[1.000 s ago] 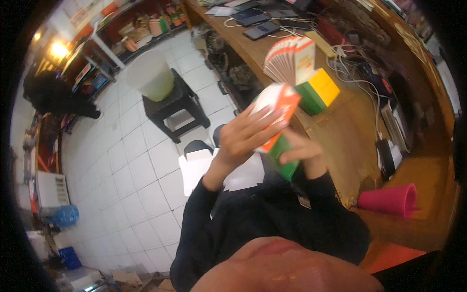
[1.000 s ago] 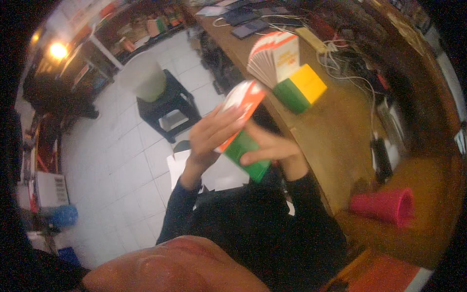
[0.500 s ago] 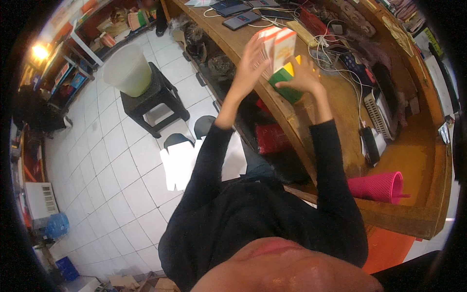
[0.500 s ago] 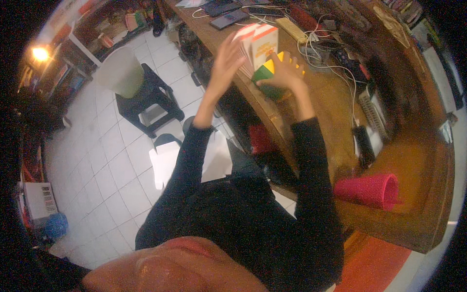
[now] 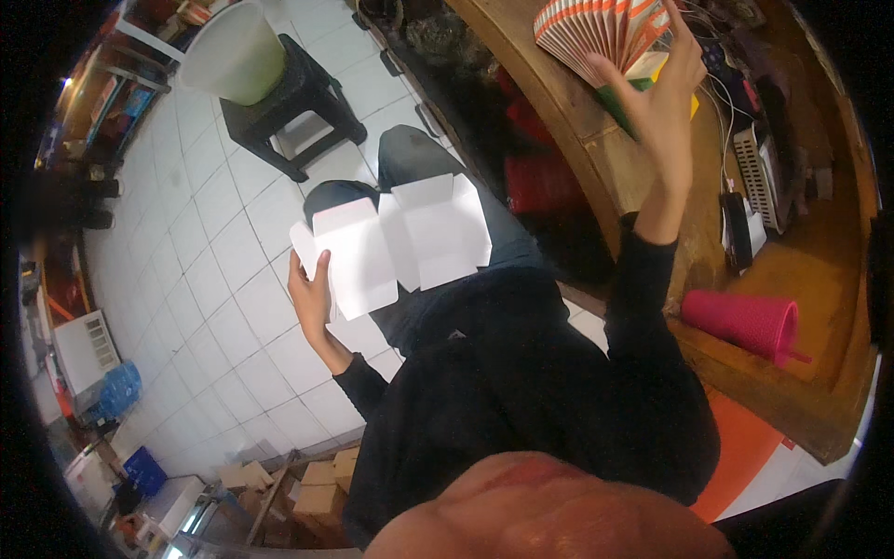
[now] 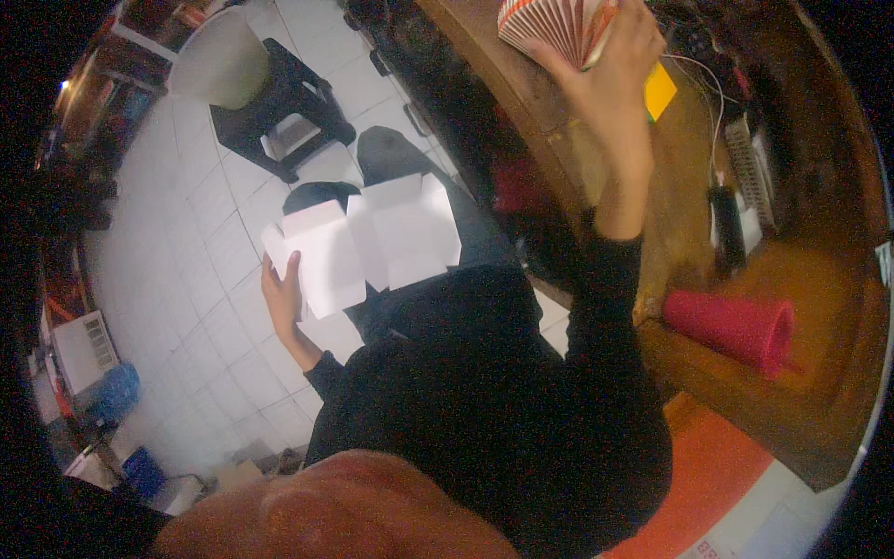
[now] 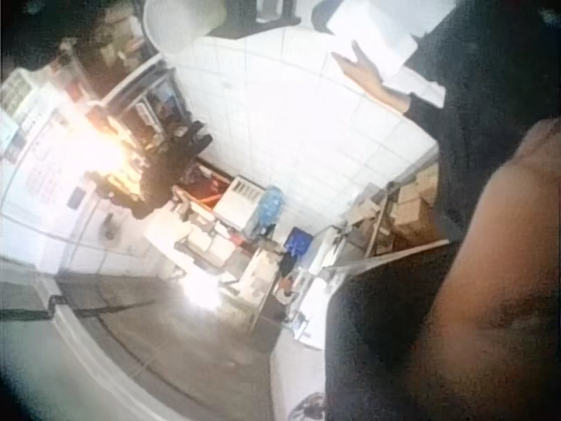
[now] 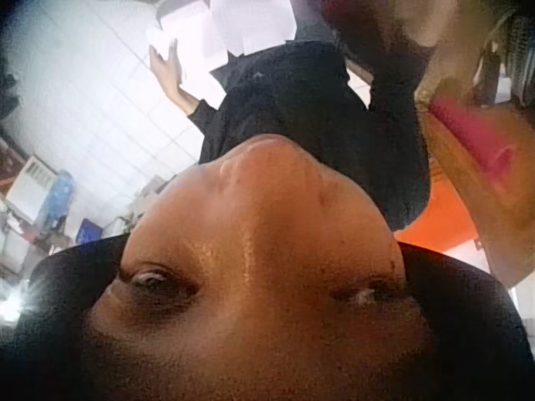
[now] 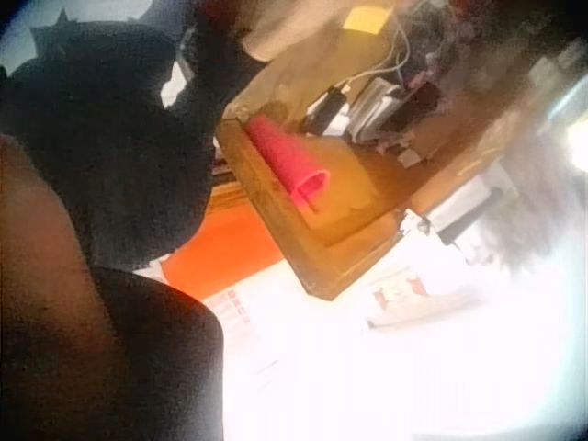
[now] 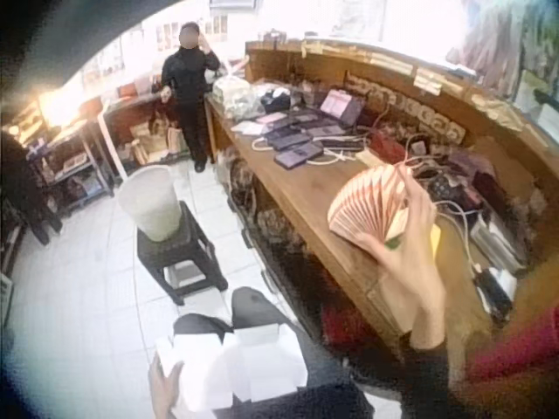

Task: The person assembles small rectangular cardboard boxes by folding flaps and inserting tabs. They handle multiple boxes one at a time, occasionally writing on them with a pen and stacking the finished units on a counter.

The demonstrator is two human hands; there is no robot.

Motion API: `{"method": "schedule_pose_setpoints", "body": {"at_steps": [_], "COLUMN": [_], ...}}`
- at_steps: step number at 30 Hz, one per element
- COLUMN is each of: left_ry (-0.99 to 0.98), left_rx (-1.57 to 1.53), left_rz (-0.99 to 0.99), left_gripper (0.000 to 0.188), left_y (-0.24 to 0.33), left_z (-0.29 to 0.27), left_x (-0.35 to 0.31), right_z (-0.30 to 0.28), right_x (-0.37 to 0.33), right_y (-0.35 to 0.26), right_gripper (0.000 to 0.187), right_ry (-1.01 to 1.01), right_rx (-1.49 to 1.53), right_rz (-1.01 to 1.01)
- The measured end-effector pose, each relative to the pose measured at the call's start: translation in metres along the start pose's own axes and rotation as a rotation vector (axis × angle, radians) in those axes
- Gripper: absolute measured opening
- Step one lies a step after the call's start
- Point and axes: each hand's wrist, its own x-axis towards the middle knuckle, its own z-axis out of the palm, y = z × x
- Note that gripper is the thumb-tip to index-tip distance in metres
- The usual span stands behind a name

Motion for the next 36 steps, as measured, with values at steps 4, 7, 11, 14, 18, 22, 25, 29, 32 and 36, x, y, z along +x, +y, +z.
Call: {"method": "schedule_pose_setpoints", "body": {"at_steps": [4, 7, 11, 14, 18, 22, 25, 29, 32, 36], "left_ry": [-0.093, -0.119, -0.217, -0.438, -0.506, -0.762, -1.039, -1.085, -1.305, -1.517], "left_rx": [-0.159, -0.103, -0.32, -0.342, -0.252, -0.151, -0.108, -0.071, 0.01, 0.008], "left_rz": [0.106, 0.124, 0.235, 0.345, 0.405, 0.521, 0.692, 1.085, 1.073, 0.959], "left_gripper": [0.04, 0.04, 0.039, 0.043, 0.037, 0.044, 0.051, 0.052, 0.047, 0.035], "left_y": [0.062, 0.064, 0.092, 0.154, 0.241, 0.352, 0.432, 0.498, 0.514, 0.504], "left_z": [-0.012, -0.035, -0.056, -0.064, -0.028, 0.006, 0.052, 0.114, 0.134, 0.147], "left_x": [0.021, 0.043, 0.121, 0.165, 0.207, 0.225, 0.228, 0.235, 0.234, 0.253], "right_z": [0.025, 0.088, 0.116, 0.095, 0.058, -0.031, -0.118, -0.168, -0.186, -0.206], "right_x": [0.01, -0.007, 0.02, 0.064, 0.12, 0.146, 0.172, 0.166, 0.103, 0.033], "right_y": [-0.06, -0.061, -0.098, -0.108, -0.093, -0.077, -0.067, -0.041, 0.037, 0.172], "right_gripper": [0.085, 0.081, 0.083, 0.083, 0.052, 0.039, 0.038, 0.035, 0.034, 0.055], "right_ry": [-0.516, -1.188, -1.549, -1.46, -1.338, -1.019, -0.933, -0.799, -0.866, -0.798], "right_rx": [0.476, 0.827, 1.209, 1.159, 0.884, 0.678, 0.378, -0.292, -0.751, -0.409], "right_rz": [-0.185, -0.21, -0.133, -0.048, 0.128, 0.354, 0.577, 0.928, 1.024, 1.229]}}
